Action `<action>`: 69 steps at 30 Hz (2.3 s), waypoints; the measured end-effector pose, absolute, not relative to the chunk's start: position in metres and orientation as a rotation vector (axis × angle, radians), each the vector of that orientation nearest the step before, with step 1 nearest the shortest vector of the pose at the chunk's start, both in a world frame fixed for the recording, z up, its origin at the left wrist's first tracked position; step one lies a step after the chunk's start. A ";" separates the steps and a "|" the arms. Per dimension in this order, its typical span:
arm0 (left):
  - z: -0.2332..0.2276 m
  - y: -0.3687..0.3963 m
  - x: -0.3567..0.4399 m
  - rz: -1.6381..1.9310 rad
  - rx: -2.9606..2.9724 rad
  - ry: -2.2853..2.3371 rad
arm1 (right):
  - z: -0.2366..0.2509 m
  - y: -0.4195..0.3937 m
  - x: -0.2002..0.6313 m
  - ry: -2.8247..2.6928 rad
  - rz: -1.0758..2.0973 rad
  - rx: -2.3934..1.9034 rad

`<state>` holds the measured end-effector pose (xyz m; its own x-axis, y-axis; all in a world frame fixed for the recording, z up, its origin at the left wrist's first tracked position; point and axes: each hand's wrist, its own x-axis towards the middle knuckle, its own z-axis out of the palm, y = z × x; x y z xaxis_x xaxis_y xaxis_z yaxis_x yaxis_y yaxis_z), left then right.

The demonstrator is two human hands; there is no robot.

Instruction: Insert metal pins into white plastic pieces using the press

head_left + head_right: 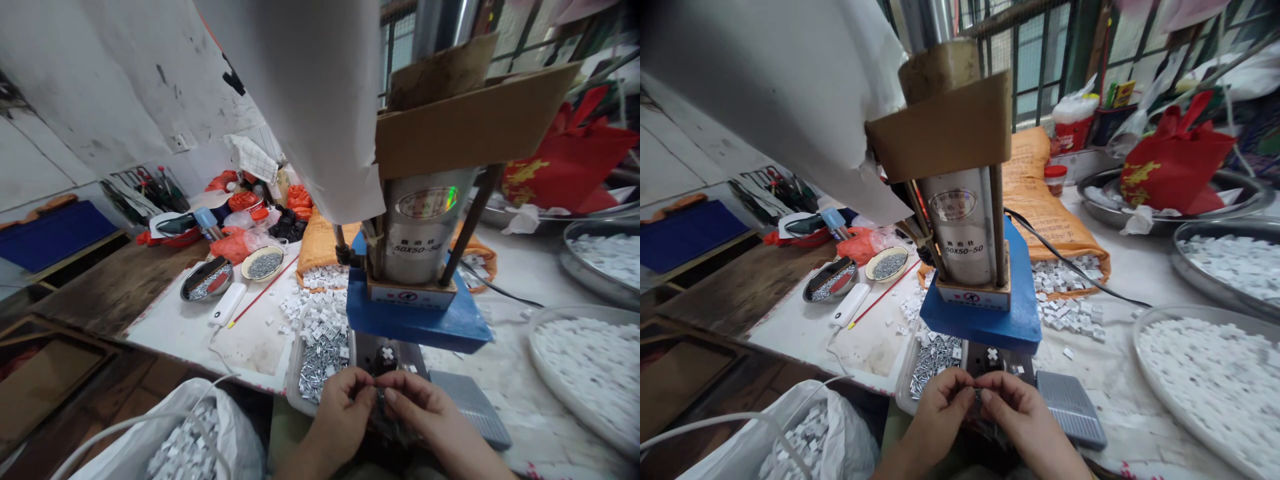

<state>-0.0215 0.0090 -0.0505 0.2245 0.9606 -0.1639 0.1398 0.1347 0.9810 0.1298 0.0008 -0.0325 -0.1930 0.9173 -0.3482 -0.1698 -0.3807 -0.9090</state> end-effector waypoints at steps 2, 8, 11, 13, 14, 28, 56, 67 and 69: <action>-0.051 0.008 -0.021 0.873 1.307 1.189 | -0.033 0.001 0.130 -0.984 1.686 -1.247; -0.053 0.007 -0.021 0.875 1.344 1.195 | -0.033 0.003 0.131 -1.034 1.670 -1.259; -0.054 0.006 -0.022 0.877 1.349 1.197 | -0.033 0.003 0.131 -1.029 1.668 -1.261; -0.054 0.006 -0.022 0.879 1.354 1.197 | -0.032 0.003 0.130 -1.024 1.672 -1.260; -0.054 0.006 -0.022 0.880 1.358 1.196 | -0.032 0.003 0.130 -1.024 1.669 -1.257; -0.051 0.008 -0.021 0.892 1.358 1.203 | -0.033 0.004 0.130 -1.050 1.633 -1.278; -0.052 0.007 -0.021 0.878 1.348 1.183 | -0.037 0.005 0.130 -1.031 1.632 -1.268; -0.051 0.008 -0.020 0.885 1.338 1.176 | -0.039 0.005 0.130 -1.000 1.670 -1.260; -0.053 0.008 -0.021 0.891 1.343 1.180 | -0.041 0.004 0.130 -0.999 1.673 -1.259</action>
<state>-0.0208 0.0082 -0.0531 0.2250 0.9677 -0.1139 0.1558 0.0797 0.9846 0.1305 0.0042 -0.0410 -0.1861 0.9209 -0.3426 -0.1354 -0.3694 -0.9194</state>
